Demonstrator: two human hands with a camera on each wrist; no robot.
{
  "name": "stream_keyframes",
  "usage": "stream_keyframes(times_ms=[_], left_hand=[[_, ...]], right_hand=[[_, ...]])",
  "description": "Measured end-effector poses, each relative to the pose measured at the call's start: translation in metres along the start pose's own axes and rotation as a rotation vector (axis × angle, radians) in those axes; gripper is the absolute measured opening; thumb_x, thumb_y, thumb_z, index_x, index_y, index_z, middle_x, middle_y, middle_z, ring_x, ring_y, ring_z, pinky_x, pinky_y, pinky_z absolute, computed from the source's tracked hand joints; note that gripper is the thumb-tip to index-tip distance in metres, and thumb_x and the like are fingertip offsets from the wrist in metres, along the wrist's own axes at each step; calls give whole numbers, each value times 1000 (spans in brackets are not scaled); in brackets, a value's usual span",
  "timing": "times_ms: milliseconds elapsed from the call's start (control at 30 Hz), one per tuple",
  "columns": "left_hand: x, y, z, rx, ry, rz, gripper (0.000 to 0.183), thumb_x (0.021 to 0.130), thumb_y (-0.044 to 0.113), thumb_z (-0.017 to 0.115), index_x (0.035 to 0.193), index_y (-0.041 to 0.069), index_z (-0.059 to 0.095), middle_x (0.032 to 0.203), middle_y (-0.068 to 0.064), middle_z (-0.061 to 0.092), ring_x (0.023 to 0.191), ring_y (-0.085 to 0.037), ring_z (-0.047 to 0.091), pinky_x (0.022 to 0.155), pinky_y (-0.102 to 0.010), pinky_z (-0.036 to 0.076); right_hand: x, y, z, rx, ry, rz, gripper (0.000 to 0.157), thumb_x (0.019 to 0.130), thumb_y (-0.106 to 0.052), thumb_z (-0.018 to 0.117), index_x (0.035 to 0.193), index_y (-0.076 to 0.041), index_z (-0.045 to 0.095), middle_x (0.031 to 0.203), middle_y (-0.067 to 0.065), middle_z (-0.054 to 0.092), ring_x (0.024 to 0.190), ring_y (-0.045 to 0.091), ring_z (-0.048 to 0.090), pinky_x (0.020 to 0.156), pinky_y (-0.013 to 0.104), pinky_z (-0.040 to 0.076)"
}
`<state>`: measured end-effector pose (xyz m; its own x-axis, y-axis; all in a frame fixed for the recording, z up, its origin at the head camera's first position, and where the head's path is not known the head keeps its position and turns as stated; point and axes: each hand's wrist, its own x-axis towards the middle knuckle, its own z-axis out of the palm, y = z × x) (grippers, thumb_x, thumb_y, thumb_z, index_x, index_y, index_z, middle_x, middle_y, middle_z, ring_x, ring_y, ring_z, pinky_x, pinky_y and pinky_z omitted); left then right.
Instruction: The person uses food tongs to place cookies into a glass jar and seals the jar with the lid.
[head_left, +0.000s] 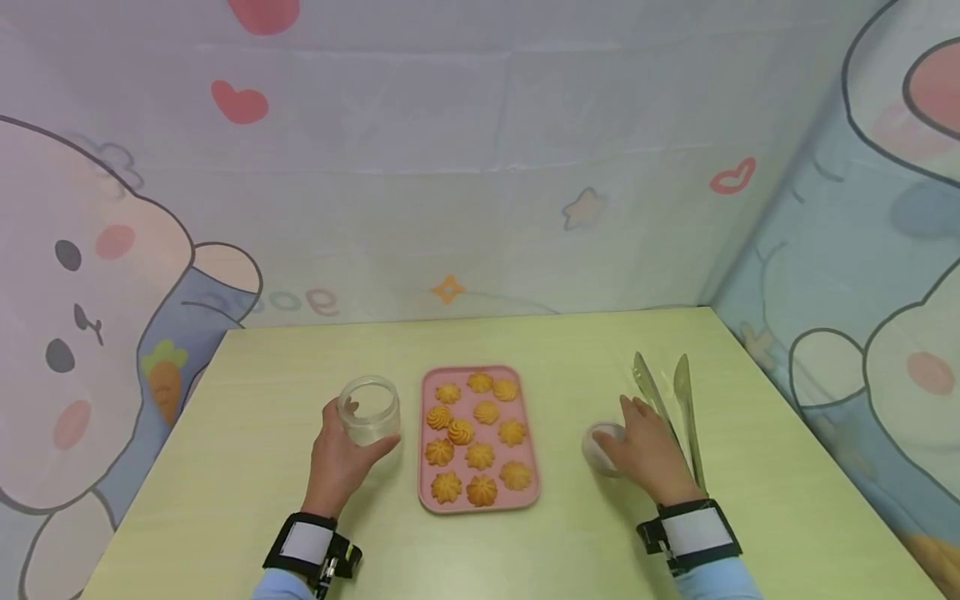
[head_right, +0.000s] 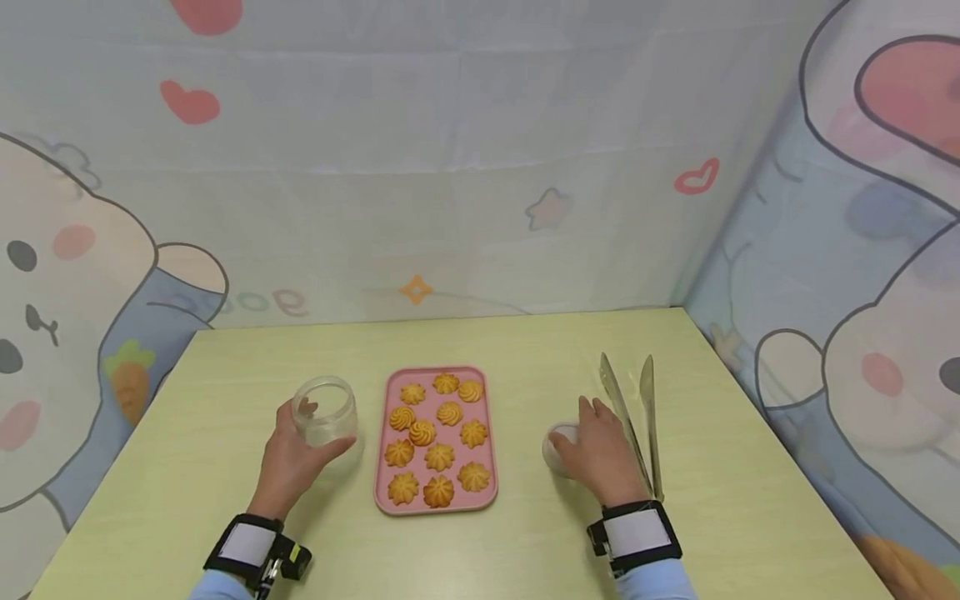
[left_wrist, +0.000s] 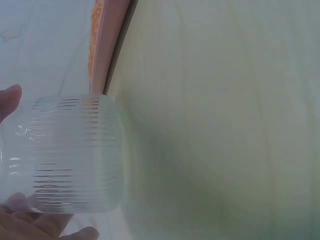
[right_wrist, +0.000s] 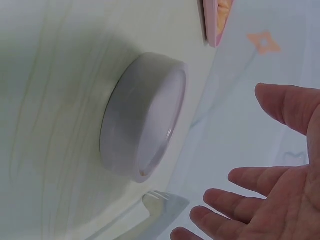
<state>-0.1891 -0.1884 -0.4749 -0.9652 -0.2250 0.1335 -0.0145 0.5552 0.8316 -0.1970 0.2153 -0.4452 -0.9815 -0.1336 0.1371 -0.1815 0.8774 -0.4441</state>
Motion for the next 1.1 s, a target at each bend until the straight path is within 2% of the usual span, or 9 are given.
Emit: stream_keyframes(times_ms=[167,467,567,700,867,967,1100], left_hand=[[-1,-2,-1,5,-4,-6,100,67,37,84,140,1,27,140,-25,45,121,-40,46,95,-59,42],[-1,-4,-1,13,-11,-19,101,66,40,84,141,2,27,141,-24,45,122,-39,45,96,-59,41],[-1,-4,-1,18,-12,-20,101,66,40,84,140,2,26,141,-24,45,122,-39,45,97,-59,41],[0,-5,-2,21,-14,-23,101,66,40,84,141,2,26,141,-24,45,123,-39,44,97,-59,41],[-1,-5,-2,20,-21,-28,102,66,40,83,142,4,26,142,-23,45,123,-39,44,97,-59,40],[-1,-4,-2,23,-22,-24,102,66,39,84,142,3,26,142,-23,44,123,-39,44,96,-60,40],[-1,-3,-2,23,-23,-23,102,67,40,83,141,2,26,142,-24,44,123,-39,44,96,-60,40]], right_hand=[[-1,4,-11,19,-14,39,73,92,-28,59,135,23,32,135,48,34,121,59,32,95,69,35],[-1,29,-24,1,25,129,77,90,-33,59,136,21,30,132,47,37,111,61,40,86,71,40],[-3,38,-29,-2,9,173,80,91,-36,58,136,23,28,130,48,37,110,61,40,84,70,41],[-7,50,-31,12,-17,208,78,90,-36,59,136,19,31,125,48,42,106,60,45,79,69,43],[-12,65,-28,-7,-41,250,67,86,-34,64,119,20,44,101,42,56,86,51,57,63,58,51],[-14,71,-27,-25,-56,275,61,83,-33,67,105,21,48,86,36,59,73,43,59,55,52,51],[-16,74,-24,-36,-70,309,56,81,-33,69,93,19,51,77,31,59,65,38,59,51,48,50]])
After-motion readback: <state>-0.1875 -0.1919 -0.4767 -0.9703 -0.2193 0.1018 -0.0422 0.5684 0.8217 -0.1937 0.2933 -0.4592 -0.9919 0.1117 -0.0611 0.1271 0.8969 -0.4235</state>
